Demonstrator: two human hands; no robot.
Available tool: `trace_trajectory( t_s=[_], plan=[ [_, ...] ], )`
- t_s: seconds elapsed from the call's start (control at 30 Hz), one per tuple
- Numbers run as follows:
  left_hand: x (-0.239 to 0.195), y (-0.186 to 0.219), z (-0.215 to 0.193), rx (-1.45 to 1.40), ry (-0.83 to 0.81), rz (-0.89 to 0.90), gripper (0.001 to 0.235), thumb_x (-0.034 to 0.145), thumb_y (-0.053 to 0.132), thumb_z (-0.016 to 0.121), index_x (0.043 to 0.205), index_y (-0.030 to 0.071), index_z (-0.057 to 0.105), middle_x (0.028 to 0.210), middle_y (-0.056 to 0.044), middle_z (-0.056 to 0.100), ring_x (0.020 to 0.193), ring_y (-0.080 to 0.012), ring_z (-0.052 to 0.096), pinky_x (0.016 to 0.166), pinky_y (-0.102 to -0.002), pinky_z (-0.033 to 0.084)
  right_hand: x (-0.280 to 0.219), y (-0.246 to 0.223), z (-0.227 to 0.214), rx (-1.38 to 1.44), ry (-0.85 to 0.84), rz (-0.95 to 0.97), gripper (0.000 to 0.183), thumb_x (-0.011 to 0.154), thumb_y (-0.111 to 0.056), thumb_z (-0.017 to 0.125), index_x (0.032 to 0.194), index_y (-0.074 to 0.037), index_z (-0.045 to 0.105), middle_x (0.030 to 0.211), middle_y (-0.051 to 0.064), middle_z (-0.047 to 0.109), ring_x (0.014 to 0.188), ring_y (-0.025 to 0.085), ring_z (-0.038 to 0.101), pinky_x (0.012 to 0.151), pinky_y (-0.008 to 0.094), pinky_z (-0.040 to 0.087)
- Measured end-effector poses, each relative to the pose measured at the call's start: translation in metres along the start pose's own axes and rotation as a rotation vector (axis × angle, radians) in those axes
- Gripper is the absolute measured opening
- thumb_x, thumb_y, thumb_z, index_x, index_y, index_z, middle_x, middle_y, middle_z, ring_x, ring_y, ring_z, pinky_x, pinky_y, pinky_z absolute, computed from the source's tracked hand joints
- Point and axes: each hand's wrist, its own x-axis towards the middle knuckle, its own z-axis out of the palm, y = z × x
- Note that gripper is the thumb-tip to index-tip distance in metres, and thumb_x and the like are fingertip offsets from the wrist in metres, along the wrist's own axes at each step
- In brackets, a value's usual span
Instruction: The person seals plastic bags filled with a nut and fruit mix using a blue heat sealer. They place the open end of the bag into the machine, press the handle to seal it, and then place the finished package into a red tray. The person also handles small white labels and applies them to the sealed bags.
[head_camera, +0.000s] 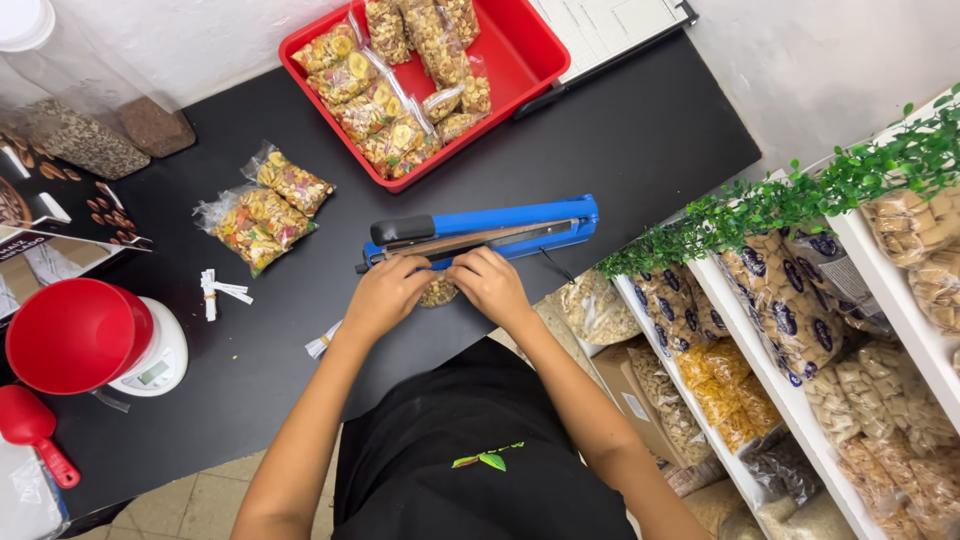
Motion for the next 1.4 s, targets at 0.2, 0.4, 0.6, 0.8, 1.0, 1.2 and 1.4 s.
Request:
trace_trajectory(
  t_s=[0.2,0.4,0.6,0.8,1.0,1.2,1.4],
  plan=[
    [-0.004,-0.01,0.008,0.15,-0.086,0.006,0.008,0.095,0.023,0.068,0.1,0.021,0.074,0.102,0.004,0.071,0.103,-0.0162,0.066,0.086,-0.031,0.052,-0.002,0.007,-0.001,-0.001,-0.076,-0.083,0.009,0.098,-0.022,0.067,0.092,-0.015,0.071,0.095,0.001,0.068,0.094,0.022,0.066,0.078,0.034,0.054],
    [-0.006,-0.012,0.012,0.04,-0.053,-0.008,0.007,0.096,0.021,0.068,0.094,0.017,0.074,0.1,0.004,0.072,0.1,-0.0167,0.066,0.084,-0.03,0.053,0.008,0.007,-0.007,0.023,-0.212,-0.137,0.011,0.098,-0.027,0.066,0.099,-0.018,0.071,0.106,0.001,0.066,0.101,0.025,0.063,0.08,0.037,0.053],
    [-0.013,-0.02,0.014,0.124,-0.078,0.02,0.009,0.097,0.029,0.064,0.095,0.023,0.071,0.099,0.006,0.069,0.101,-0.0138,0.065,0.084,-0.029,0.053,0.002,0.02,0.001,-0.052,-0.213,-0.203,0.013,0.099,-0.028,0.065,0.09,-0.019,0.07,0.095,-0.002,0.064,0.095,0.019,0.063,0.077,0.03,0.05],
    [-0.019,-0.032,0.016,0.224,-0.077,0.057,0.009,0.098,0.027,0.062,0.092,0.023,0.067,0.09,0.006,0.068,0.095,-0.0128,0.065,0.082,-0.026,0.052,0.007,0.023,-0.001,-0.053,-0.16,-0.241,0.016,0.099,-0.029,0.066,0.088,-0.018,0.069,0.088,-0.003,0.067,0.09,0.017,0.064,0.075,0.028,0.05],
    [-0.018,-0.03,0.017,0.371,-0.018,0.126,0.004,0.096,0.02,0.061,0.093,0.021,0.064,0.086,0.005,0.064,0.093,-0.0135,0.062,0.079,-0.027,0.05,0.009,0.022,-0.008,-0.049,-0.122,-0.261,0.015,0.099,-0.027,0.067,0.088,-0.017,0.07,0.083,-0.003,0.067,0.085,0.017,0.064,0.07,0.027,0.05],
    [-0.023,-0.019,-0.002,0.372,0.031,0.113,0.004,0.099,0.021,0.056,0.097,0.022,0.06,0.09,0.005,0.061,0.094,-0.0136,0.06,0.075,-0.027,0.048,0.009,0.019,-0.01,-0.069,-0.126,-0.263,0.016,0.099,-0.032,0.068,0.089,-0.018,0.069,0.086,-0.002,0.066,0.085,0.018,0.064,0.07,0.029,0.05],
    [-0.061,-0.031,-0.031,0.048,-0.014,-0.258,0.023,0.095,0.024,0.07,0.118,0.021,0.067,0.104,0.001,0.071,0.102,-0.0197,0.068,0.088,-0.035,0.055,0.017,0.007,-0.021,-0.026,-0.107,-0.239,0.013,0.098,-0.026,0.07,0.093,-0.015,0.071,0.088,0.001,0.069,0.083,0.021,0.066,0.07,0.031,0.053]
  ],
)
